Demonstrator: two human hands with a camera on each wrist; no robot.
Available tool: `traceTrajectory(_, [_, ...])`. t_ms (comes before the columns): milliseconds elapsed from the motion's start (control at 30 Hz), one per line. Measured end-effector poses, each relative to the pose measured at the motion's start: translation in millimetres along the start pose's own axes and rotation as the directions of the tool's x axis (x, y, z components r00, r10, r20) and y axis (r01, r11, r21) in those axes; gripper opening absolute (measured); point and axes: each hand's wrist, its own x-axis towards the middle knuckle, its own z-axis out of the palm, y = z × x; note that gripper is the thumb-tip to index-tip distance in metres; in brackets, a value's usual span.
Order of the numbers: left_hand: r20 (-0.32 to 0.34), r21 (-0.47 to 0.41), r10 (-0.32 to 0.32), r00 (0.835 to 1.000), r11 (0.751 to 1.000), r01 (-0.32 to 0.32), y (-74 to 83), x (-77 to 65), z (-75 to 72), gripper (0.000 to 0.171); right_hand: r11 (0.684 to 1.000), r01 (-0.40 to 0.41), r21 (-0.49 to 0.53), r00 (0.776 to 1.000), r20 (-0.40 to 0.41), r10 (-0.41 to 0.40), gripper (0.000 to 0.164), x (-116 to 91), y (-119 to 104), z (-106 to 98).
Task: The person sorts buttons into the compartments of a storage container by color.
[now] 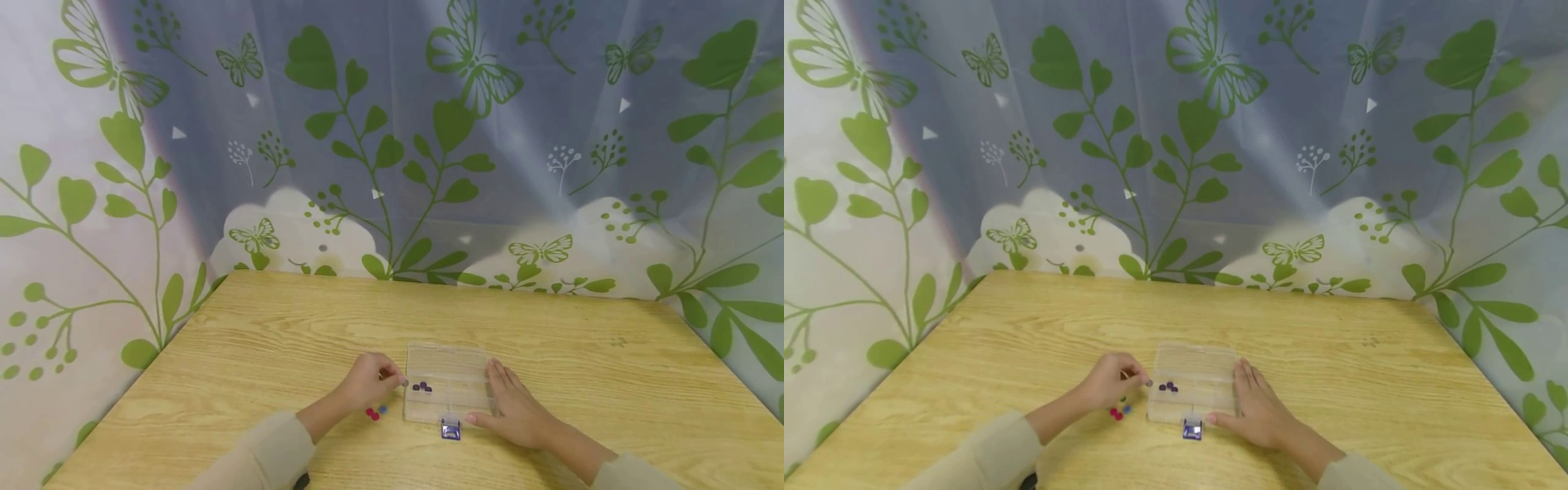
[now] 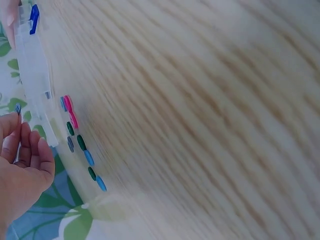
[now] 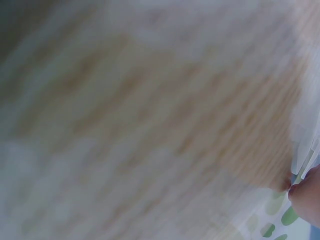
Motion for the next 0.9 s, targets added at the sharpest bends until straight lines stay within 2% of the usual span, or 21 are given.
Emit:
traceTrajectory(300, [0.017,0.02,0.038,0.999,0.999,-0.038,6.3,-0.8,3.4,0.009,1.0,-0.005,0.003,1.0,-0.001,0.005,0.099,0.3,0.9,0.9])
traceTrajectory(567, [0.038,0.007,0.024,0.999,1.0,-0.025,10.0,-1.7,7.6,0.009,1.0,-0.007,0.0,1.0,-0.006,0.007,0.099,0.5,1.1,1.1])
traceTrajectory(900, [0.093,-0.016,0.024,0.995,1.0,-0.023,13.4,-1.2,13.2,0.007,1.0,0.0,-0.008,1.0,-0.014,0.0,0.098,0.8,1.6,2.2])
